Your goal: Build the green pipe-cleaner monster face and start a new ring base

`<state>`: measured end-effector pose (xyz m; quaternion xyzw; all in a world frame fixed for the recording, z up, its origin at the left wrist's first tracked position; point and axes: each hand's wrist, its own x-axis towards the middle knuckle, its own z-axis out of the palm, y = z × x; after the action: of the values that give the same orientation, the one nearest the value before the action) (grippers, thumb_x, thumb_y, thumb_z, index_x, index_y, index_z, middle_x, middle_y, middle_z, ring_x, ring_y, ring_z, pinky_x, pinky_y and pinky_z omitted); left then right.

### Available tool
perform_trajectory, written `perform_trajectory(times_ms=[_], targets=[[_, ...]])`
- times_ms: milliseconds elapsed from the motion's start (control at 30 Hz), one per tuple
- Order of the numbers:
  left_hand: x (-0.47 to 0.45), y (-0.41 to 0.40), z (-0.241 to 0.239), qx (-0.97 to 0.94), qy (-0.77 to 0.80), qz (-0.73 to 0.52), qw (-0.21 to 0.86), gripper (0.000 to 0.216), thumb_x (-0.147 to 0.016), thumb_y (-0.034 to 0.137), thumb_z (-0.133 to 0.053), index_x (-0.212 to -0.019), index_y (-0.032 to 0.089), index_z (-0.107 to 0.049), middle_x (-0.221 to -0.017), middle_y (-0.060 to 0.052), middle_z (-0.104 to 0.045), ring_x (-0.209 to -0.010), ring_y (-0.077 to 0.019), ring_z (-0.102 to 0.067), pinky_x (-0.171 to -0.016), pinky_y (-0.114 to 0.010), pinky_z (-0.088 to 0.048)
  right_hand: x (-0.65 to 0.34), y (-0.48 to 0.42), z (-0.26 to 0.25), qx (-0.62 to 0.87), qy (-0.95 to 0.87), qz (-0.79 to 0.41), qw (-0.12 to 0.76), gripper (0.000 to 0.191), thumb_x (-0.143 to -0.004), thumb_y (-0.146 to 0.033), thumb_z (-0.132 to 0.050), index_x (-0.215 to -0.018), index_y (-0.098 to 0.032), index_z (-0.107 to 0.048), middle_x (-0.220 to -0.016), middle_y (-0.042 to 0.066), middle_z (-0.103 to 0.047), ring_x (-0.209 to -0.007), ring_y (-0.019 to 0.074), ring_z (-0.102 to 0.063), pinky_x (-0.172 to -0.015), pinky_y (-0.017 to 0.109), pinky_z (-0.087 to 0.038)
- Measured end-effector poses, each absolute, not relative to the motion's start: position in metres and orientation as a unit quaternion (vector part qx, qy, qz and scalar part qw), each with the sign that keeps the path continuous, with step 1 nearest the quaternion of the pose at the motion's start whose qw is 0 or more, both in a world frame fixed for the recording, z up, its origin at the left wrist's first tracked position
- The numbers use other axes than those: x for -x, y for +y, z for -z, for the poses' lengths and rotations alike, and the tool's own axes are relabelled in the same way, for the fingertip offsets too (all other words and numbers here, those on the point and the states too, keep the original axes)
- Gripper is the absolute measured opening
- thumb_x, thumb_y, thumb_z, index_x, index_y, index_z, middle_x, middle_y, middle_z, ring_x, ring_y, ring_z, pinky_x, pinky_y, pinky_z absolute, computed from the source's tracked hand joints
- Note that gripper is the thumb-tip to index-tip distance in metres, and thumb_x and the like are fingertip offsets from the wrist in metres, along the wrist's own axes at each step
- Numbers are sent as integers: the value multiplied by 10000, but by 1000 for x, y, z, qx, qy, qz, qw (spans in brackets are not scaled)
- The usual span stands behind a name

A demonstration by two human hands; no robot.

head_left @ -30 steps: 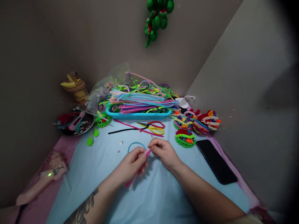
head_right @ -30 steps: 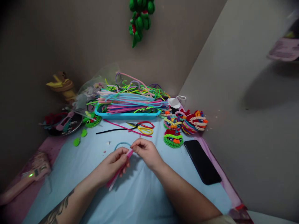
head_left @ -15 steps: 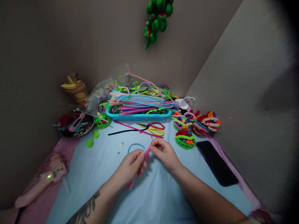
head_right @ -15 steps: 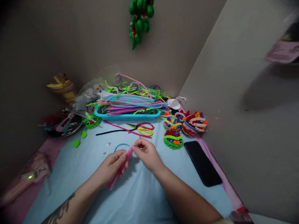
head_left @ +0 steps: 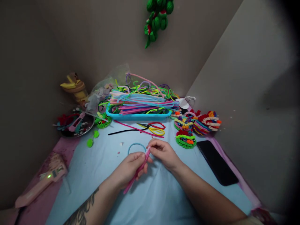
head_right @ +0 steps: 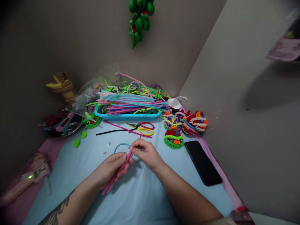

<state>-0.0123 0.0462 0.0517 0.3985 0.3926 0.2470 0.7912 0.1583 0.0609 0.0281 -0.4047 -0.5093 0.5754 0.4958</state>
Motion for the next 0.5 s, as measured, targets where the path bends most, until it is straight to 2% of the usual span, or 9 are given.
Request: perform_trajectory(times_ms=[100,300,500], targets=[[13,47,-53,-392,386,-240,800,397,-818,487,-528,-926,116,-617,-576,3,-552,-396,-54,-373,-353,-159,-287,-161,62,-26,395,-508,-573,508,132,-756,-307,-693,-735,-187,-644,-743,-2,-583,-704,127,-538,-679,260,-418],[16,48,-55,-362,379,-210,825,393,-805,494,-548,-898,120,-622,-523,41,-473,-379,-39,-293,-344,-152,-234,-164,64,-27,402,-510,-561,513,142,-755,-301,-698,-878,-231,-700,-836,11,-639,-785,139,-577,-729,266,-434],[17,49,-55,-372,368,-208,827,406,-815,505,-525,-942,129,-607,-564,34,-484,-393,-43,-290,-349,-161,-225,-166,66,-25,397,-530,-550,509,101,-746,-302,-701,-772,-205,-692,-768,9,-619,-722,136,-562,-668,260,-430]])
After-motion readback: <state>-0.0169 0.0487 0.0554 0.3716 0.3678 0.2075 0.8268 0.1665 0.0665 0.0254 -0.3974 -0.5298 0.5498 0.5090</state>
